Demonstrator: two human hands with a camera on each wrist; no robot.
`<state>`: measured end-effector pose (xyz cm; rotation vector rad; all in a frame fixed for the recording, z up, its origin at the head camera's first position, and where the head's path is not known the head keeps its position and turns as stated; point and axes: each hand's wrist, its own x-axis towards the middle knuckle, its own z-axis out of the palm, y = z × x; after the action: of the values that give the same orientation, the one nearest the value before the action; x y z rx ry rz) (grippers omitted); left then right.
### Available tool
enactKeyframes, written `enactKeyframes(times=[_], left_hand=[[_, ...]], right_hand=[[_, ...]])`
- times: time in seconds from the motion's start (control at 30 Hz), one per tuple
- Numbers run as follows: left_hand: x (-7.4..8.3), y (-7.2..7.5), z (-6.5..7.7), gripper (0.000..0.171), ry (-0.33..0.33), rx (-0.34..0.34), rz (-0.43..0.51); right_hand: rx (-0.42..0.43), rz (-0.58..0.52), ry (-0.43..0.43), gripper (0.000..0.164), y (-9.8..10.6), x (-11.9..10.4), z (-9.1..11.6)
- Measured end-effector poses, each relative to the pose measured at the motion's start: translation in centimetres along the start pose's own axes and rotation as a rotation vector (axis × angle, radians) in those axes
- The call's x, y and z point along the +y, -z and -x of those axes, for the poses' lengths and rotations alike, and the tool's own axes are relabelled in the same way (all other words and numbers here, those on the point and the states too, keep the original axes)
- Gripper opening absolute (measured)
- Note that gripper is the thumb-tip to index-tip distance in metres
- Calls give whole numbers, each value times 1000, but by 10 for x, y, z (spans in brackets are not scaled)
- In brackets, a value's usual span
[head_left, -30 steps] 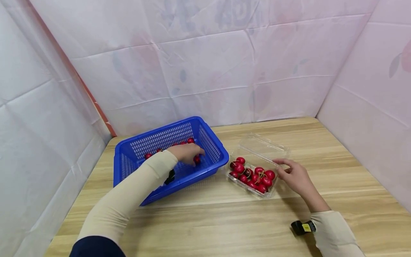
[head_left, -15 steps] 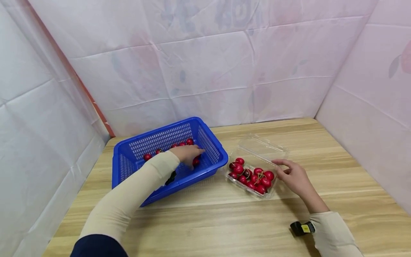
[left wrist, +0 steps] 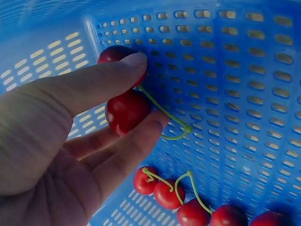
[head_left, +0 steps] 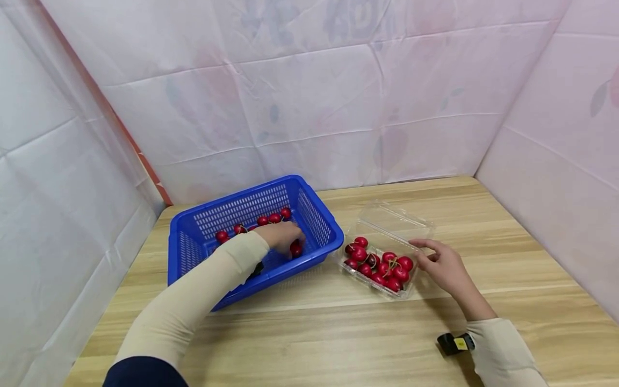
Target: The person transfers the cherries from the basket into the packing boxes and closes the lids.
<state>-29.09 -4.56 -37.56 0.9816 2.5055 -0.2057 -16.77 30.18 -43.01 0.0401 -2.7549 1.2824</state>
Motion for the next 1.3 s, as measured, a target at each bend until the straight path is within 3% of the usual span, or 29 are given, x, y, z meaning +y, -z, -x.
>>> enactKeyframes(times=[0.43, 0.67, 0.77, 0.93, 1.3], left_hand=[[-6, 3, 9, 28, -25, -16, 28], [-10, 24, 23, 29, -30, 0, 106], [-10, 39, 30, 27, -31, 41, 142], [-9, 60, 41, 27, -51, 122, 119], [8, 79, 59, 29, -55, 244, 105]], right_hand=[[-2, 0, -1, 33, -1, 0, 0], [-5, 5, 1, 33, -2, 0, 0], [-3, 7, 1, 33, -1, 0, 0], [0, 5, 5, 33, -1, -2, -1], [3, 19, 9, 33, -1, 0, -1]])
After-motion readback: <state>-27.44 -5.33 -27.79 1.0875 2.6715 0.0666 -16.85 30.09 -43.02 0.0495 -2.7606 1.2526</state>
